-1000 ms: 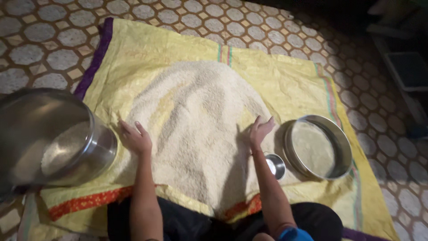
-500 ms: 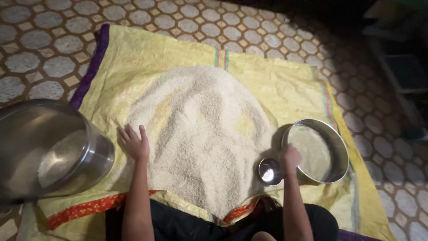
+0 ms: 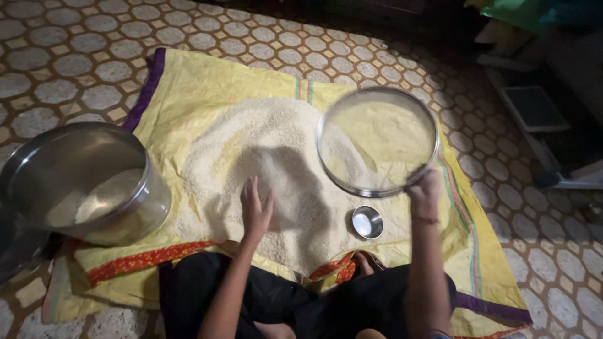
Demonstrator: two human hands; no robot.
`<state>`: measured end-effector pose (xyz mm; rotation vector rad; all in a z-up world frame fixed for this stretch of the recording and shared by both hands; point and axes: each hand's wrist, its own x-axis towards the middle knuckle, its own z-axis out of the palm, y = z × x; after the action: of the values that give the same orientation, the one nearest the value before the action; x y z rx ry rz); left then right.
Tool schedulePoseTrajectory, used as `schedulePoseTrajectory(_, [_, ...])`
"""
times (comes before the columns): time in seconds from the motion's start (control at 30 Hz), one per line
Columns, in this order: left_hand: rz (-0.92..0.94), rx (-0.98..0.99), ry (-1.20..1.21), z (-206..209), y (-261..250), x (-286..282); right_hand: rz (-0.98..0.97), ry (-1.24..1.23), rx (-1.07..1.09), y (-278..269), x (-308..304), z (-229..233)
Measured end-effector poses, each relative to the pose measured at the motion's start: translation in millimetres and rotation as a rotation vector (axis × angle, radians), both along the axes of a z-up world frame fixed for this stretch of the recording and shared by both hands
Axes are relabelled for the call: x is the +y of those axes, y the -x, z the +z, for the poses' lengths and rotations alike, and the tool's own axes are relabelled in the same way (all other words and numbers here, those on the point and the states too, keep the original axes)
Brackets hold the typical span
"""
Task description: The person sits on the floor and sifts a large pile of white grains spread on a yellow cloth. They use a metal sieve to separate the grains, shaking the sieve to allow fine particles to fall back onto the cloth. The person also uses a small metal cup to scoop and transfer portions of the grains into a larger metal container.
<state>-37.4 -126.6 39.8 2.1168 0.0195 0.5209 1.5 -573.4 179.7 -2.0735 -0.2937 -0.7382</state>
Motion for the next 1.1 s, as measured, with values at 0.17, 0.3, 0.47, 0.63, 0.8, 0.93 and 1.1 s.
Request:
schedulePoseTrajectory(0.17, [-0.051, -0.155, -0.080, 38.3, 26.9, -7.2, 0.250, -0.402, 0.299, -72.5, 97.2, -81.0])
schedulePoseTrajectory(0.3, [0.013, -0.501, -0.435, 61.1, 5.2, 2.0, 0.106, -1.392, 0.521, -190.0, 166.7, -126.4])
schedulePoseTrajectory(0.47, [-0.026, -0.279, -0.347, 41.2, 3.0, -11.4, 0.443, -2.141, 0.547, -298.4, 203.4, -112.3])
schedulePoseTrajectory(0.63, [-0.085, -0.306, -0.371, 27.3, -1.5, -20.8, 0.724, -1.747, 0.401, -276.1, 236.3, -153.9])
schedulePoseTrajectory(0.8, [-0.121, -0.319, -0.394, 18.1, 0.5, -21.0, 0.289, -1.556, 0.549, -247.7, 250.8, -156.6])
schedulePoseTrajectory(0.93, [0.122, -0.212, -0.336, 8.1, -56.7, -33.1, 0.397, -1.703, 0.565, -245.1, 254.9, -159.1])
schedulePoseTrajectory(1.1, [0.197, -0.315, -0.906, 8.9, -224.0, -35.9, 0.322, -1.881, 0.715, -245.8, 235.8, -158.1])
